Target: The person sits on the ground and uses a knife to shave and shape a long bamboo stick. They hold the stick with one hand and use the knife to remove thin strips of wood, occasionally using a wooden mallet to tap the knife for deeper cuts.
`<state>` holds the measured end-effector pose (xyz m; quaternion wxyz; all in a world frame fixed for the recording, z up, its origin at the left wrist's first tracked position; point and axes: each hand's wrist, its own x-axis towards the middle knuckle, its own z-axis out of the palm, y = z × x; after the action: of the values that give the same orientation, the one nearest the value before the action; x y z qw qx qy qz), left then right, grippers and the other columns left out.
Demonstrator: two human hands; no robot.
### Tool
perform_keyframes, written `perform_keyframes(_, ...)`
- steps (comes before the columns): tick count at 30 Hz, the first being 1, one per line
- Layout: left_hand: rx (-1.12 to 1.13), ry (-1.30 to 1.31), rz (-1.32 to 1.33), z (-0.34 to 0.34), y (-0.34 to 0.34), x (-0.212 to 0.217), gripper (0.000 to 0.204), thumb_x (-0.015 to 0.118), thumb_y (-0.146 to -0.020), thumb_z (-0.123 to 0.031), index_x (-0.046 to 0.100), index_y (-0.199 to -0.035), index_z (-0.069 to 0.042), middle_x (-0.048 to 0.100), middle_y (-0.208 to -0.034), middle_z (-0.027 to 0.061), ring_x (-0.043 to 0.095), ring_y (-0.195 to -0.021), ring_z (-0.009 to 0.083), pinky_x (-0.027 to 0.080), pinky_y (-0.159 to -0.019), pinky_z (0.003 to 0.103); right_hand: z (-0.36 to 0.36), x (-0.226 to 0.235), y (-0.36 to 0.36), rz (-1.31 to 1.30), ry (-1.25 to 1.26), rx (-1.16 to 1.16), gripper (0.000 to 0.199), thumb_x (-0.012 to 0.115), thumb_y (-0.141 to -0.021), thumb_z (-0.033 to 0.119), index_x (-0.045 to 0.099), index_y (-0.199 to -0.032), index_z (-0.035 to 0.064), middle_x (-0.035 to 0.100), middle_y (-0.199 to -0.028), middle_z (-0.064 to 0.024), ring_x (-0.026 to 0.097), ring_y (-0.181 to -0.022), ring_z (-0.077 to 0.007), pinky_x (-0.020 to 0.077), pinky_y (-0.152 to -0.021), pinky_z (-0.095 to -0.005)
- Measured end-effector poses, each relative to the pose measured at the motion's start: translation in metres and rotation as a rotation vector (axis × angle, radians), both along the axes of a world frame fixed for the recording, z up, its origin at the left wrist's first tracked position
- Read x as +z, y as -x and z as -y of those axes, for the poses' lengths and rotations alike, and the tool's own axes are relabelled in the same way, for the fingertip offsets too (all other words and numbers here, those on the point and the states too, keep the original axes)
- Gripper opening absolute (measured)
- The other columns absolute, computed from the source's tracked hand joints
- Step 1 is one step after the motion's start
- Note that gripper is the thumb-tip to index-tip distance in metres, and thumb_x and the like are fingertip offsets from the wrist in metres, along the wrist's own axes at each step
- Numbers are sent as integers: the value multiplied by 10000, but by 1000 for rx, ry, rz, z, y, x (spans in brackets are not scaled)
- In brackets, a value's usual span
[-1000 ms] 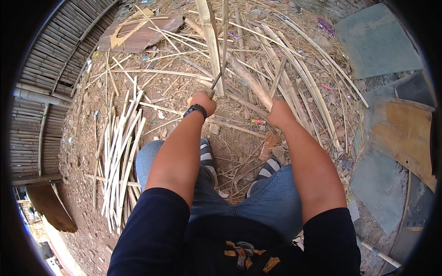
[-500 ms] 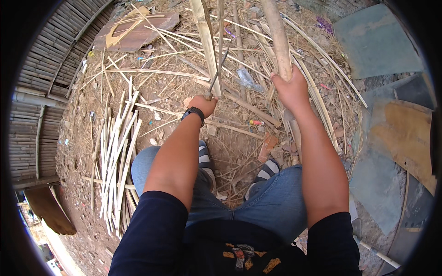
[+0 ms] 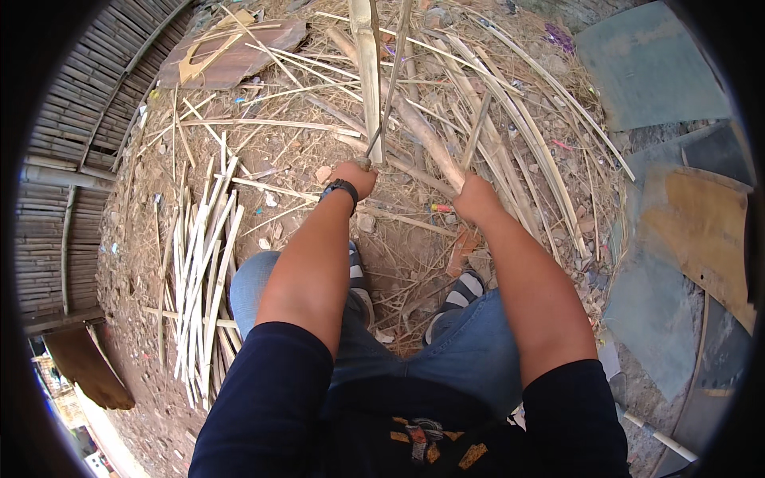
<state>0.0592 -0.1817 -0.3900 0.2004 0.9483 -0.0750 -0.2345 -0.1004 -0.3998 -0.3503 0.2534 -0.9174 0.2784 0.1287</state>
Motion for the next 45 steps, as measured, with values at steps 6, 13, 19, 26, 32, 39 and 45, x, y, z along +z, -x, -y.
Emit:
perform_keyframes(6, 36, 52, 48, -5, -2, -25, 576, 682, -803, -460, 667, -1064, 53, 685, -1040, 266, 671, -986, 382, 529, -856, 424, 11, 16, -9, 71, -38, 29, 426, 722, -757, 195, 621, -1120, -4, 687, -1007, -233, 681, -955, -353, 525, -815, -438)
perform_keyframes(13, 73, 46, 5, -6, -2, -31, 576, 685, -815, -465, 661, -1079, 46, 688, -1041, 253, 672, -990, 372, 533, -857, 425, 5, 88, -30, 521, -136, -171, 391, 686, -778, 193, 607, -1098, -16, 685, -934, -244, 684, -869, -377, 527, -772, -429)
perform_keyframes(19, 57, 89, 33, -4, 1, -36, 613, 693, -815, -520, 657, -1060, 41, 703, -959, 242, 692, -924, 363, 540, -815, 426, 0, 50, -23, 509, -6, -216, 428, 674, -817, 162, 537, -1175, -31, 684, -944, -253, 687, -882, -404, 545, -747, -464)
perform_keyframes(26, 48, 38, -54, -2, 0, -33, 632, 677, -823, -553, 675, -1004, 53, 711, -875, 224, 709, -825, 339, 551, -766, 427, -14, 6, -5, -127, 28, 9, 439, 713, -805, 129, 573, -1209, 28, 679, -1090, -221, 665, -1037, -359, 537, -875, -456)
perform_keyframes(32, 90, 112, -81, -4, -6, -50, 645, 684, -816, -539, 666, -1034, 68, 706, -886, 241, 704, -864, 341, 548, -779, 432, 6, 6, -10, 22, -24, 52, 427, 704, -752, 134, 612, -1145, -4, 683, -1041, -239, 673, -991, -367, 528, -856, -437)
perform_keyframes(39, 125, 113, -36, -6, -5, -48, 667, 676, -821, -535, 644, -1089, 76, 684, -1026, 278, 670, -996, 383, 523, -854, 427, 59, 86, -54, 425, -95, -73, 448, 650, -768, 171, 596, -1168, -24, 689, -944, -232, 686, -866, -343, 518, -776, -399)
perform_keyframes(45, 155, 136, -67, -7, -4, -45, 688, 679, -814, -542, 640, -1109, 78, 681, -1036, 283, 666, -996, 396, 522, -860, 436, 68, 88, -52, 592, -99, -44, 486, 669, -801, 170, 546, -1231, -19, 680, -922, -245, 685, -820, -352, 524, -737, -418)
